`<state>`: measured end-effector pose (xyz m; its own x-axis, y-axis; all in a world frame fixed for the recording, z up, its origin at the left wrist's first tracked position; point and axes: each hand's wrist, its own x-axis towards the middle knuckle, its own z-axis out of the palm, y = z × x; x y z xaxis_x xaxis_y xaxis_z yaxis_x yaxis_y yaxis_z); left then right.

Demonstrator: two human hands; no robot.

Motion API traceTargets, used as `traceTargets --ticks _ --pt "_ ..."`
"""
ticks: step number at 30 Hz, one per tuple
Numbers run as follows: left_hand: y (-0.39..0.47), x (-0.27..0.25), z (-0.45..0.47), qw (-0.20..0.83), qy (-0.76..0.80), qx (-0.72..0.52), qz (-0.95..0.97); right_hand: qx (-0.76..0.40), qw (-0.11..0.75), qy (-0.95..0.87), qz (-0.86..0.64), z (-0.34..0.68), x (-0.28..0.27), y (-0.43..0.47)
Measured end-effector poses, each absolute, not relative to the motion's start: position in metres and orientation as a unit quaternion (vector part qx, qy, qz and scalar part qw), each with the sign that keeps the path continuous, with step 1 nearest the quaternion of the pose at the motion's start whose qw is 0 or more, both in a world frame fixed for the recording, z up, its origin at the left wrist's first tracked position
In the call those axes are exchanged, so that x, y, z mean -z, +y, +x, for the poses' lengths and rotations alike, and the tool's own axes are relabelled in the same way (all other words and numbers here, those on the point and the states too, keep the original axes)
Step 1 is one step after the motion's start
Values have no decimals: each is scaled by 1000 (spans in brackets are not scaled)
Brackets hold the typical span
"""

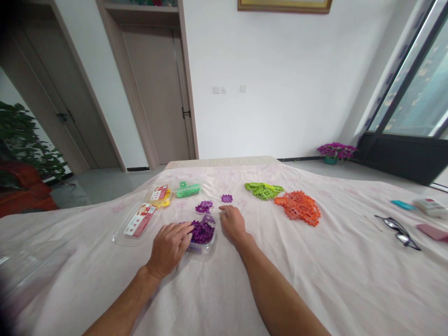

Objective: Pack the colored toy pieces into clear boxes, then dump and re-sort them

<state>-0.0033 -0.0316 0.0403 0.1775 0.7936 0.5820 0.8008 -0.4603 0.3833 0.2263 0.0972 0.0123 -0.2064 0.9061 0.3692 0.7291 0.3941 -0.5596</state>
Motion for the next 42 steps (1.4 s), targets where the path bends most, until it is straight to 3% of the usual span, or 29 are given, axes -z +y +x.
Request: traceTargets --ticks 6,11,14,21,27,30,36,42 --pt "-24 -27 -17 -19 -555 509 -658 -55 240 -853 -459 214 -21 85" --pt "-14 -14 -28 -253 -562 612 -496 -45 256 -854 -450 207 -20 97" --pt "-13 -16 -29 -333 -528 635 -456 -43 274 -867 -414 198 -18 113" --pt "-12 -17 -31 -357 -506 630 -468 -80 233 -892 -378 170 -21 147" --pt "-9 -13 -33 -354 -510 627 -471 -16 127 -905 -406 159 -41 149" --pt "-9 -13 -34 -351 -512 624 -474 9 116 -897 -426 163 -45 144" --pt "-12 -16 -32 -334 -516 624 -483 -37 221 -852 -472 191 -33 135" --pt "-12 -17 -31 -350 -509 629 -472 -95 503 -730 -452 201 -42 118"
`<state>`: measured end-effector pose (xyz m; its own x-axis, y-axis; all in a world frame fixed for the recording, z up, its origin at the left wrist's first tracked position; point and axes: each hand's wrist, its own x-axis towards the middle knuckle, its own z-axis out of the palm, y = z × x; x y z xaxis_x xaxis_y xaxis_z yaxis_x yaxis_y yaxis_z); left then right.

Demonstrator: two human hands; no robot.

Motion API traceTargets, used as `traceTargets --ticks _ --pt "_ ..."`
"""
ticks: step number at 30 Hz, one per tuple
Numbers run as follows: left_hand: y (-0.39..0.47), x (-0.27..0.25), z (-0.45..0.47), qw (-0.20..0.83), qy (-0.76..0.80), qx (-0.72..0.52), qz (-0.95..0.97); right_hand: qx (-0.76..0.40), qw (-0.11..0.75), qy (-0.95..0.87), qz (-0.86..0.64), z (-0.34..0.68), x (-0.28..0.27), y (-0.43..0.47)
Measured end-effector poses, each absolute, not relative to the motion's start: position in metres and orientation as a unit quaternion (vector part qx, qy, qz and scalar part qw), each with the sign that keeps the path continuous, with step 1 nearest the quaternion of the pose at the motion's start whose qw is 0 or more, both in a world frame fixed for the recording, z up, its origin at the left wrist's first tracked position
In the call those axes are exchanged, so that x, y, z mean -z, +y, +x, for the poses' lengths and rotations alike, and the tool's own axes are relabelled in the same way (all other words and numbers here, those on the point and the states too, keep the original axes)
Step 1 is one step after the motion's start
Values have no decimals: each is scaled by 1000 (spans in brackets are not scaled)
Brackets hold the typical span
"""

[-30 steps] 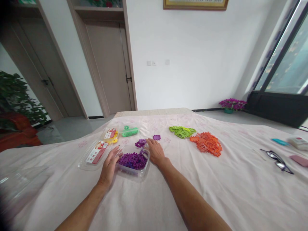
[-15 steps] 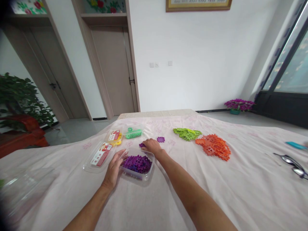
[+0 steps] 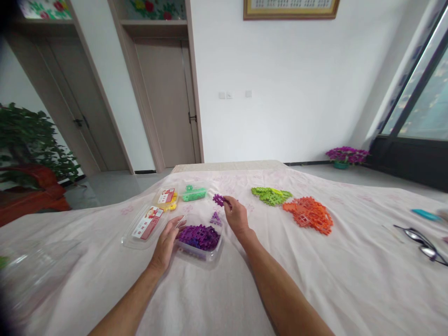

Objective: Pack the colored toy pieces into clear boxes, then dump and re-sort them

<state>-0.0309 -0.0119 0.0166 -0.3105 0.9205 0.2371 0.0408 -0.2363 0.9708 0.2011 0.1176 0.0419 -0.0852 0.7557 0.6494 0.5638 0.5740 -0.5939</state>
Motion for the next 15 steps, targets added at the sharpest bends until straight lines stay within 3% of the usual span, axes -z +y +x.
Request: traceTargets --ticks 2,5,9,12,15 --pt "-11 -15 -31 364 504 -630 466 -108 557 -721 -399 196 -54 106" --pt "-9 -12 -31 366 503 -630 464 -112 558 -762 -308 185 -73 84" --pt "-9 -11 -31 311 533 -629 472 -105 442 -862 -225 171 -87 60" --pt "-11 -12 -32 215 555 -617 515 -104 317 -922 -197 167 -91 52" --pt "-15 -14 -33 119 544 -594 581 -126 257 -932 -222 168 -92 51"
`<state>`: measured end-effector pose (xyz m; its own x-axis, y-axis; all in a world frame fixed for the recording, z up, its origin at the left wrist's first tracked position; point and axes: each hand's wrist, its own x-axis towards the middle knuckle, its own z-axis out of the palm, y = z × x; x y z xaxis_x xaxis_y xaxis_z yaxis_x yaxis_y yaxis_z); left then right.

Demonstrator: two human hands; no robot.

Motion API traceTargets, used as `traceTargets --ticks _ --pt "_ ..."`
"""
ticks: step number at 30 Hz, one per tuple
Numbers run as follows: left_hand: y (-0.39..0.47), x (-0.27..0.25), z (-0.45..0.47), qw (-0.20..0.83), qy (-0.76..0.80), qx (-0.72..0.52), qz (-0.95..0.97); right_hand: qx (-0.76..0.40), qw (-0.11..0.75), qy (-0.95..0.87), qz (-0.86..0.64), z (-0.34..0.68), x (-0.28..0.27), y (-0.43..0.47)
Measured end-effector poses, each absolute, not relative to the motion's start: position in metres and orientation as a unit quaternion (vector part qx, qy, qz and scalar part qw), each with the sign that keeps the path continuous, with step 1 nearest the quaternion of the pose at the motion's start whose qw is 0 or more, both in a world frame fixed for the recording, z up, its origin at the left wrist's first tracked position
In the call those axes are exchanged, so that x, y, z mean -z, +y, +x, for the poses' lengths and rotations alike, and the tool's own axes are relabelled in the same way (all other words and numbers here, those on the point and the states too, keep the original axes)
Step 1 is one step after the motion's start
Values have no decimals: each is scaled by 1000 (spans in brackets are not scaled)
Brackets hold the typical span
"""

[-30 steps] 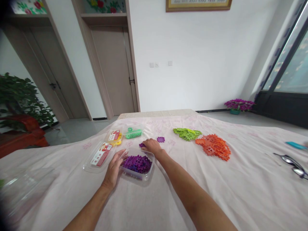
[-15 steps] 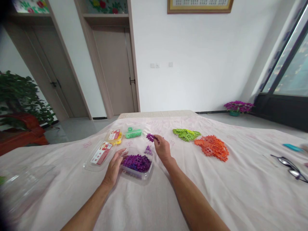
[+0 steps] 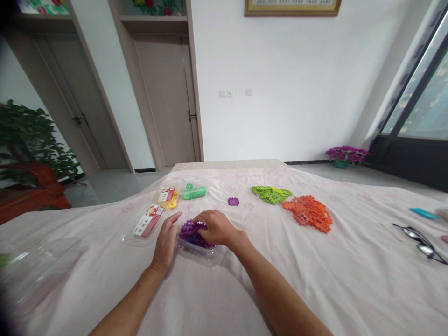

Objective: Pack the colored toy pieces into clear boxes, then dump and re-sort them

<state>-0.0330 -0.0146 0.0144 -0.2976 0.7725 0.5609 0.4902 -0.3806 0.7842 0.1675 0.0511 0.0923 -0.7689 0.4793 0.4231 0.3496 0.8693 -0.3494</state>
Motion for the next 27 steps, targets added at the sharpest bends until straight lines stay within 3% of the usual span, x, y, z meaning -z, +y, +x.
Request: traceTargets --ticks 8,11,15,19,24,27 --pt "-28 -32 -26 -35 457 -452 765 -152 265 -925 -226 170 -89 57" --pt "-30 -35 -26 -59 462 -415 782 -191 347 -882 -255 176 -79 73" --pt "-26 -32 -27 -84 478 -400 778 -187 447 -770 -415 197 -53 106" --pt "-21 -26 -28 -60 474 -438 761 -137 376 -771 -495 215 -29 118" --pt "-17 -19 -32 -24 505 -510 696 -86 217 -867 -441 207 -33 100" --pt "-16 -17 -34 -6 512 -517 686 -61 181 -877 -440 200 -41 92"
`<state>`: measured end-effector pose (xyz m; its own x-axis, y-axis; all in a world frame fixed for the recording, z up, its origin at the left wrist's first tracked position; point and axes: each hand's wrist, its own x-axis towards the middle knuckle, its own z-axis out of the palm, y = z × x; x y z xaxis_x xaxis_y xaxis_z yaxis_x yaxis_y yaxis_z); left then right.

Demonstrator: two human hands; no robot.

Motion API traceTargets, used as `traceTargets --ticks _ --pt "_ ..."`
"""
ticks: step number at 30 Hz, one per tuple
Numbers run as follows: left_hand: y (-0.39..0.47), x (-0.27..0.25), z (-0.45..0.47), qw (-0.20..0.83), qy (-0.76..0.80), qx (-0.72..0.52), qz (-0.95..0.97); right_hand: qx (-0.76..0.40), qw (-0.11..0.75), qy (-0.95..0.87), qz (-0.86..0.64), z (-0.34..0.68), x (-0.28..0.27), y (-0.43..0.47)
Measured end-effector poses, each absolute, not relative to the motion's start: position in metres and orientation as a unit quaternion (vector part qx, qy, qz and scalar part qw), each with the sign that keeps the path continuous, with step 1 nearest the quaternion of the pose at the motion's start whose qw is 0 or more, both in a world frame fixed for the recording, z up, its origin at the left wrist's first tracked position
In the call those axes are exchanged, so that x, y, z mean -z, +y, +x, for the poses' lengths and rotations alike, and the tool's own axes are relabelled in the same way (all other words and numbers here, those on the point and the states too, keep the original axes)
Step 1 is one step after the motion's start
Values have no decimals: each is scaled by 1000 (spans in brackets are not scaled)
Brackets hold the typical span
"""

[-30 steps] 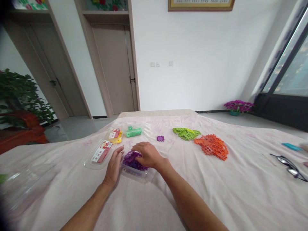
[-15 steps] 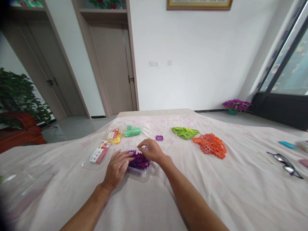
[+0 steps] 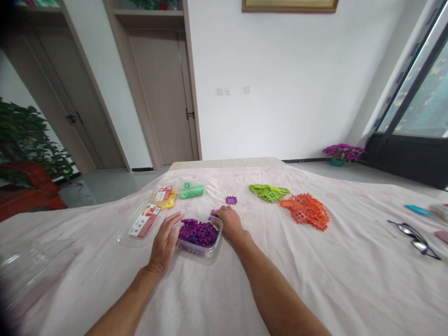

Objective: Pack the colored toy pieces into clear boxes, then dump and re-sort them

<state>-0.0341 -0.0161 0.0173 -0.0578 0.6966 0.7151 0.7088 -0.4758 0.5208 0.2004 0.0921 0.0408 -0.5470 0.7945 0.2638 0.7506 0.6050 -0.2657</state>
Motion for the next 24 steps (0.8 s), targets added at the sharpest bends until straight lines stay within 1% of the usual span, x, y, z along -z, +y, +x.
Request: traceTargets --ticks 3,5,8,10,12,13,15,17,18,21,24 --pt "-16 -18 -34 -4 -514 511 -689 -59 187 -865 -462 201 -38 93" --pt "-16 -18 -34 -9 -516 508 -689 -72 223 -843 -485 203 -31 97" --pt "-16 -19 -33 -13 -518 509 -687 -119 337 -777 -518 206 -26 107" --pt "-16 -18 -33 -14 -517 508 -689 -170 419 -723 -523 206 -32 111" --pt "-15 -19 -34 -14 -515 504 -693 -232 474 -686 -501 205 -48 109" --pt "-15 -19 -34 -14 -516 500 -695 -265 483 -682 -481 204 -59 106" --pt "-15 -19 -34 -12 -521 489 -700 -331 463 -706 -422 203 -82 95" --pt "-16 -19 -34 -10 -526 480 -702 -378 374 -763 -368 203 -103 81" --pt "-16 -19 -34 -8 -528 478 -702 -383 327 -789 -351 203 -112 73" --pt "-15 -18 -34 -5 -526 479 -702 -338 216 -852 -337 204 -130 54" --pt "-15 -17 -35 -3 -522 481 -704 -256 165 -885 -352 201 -137 42"
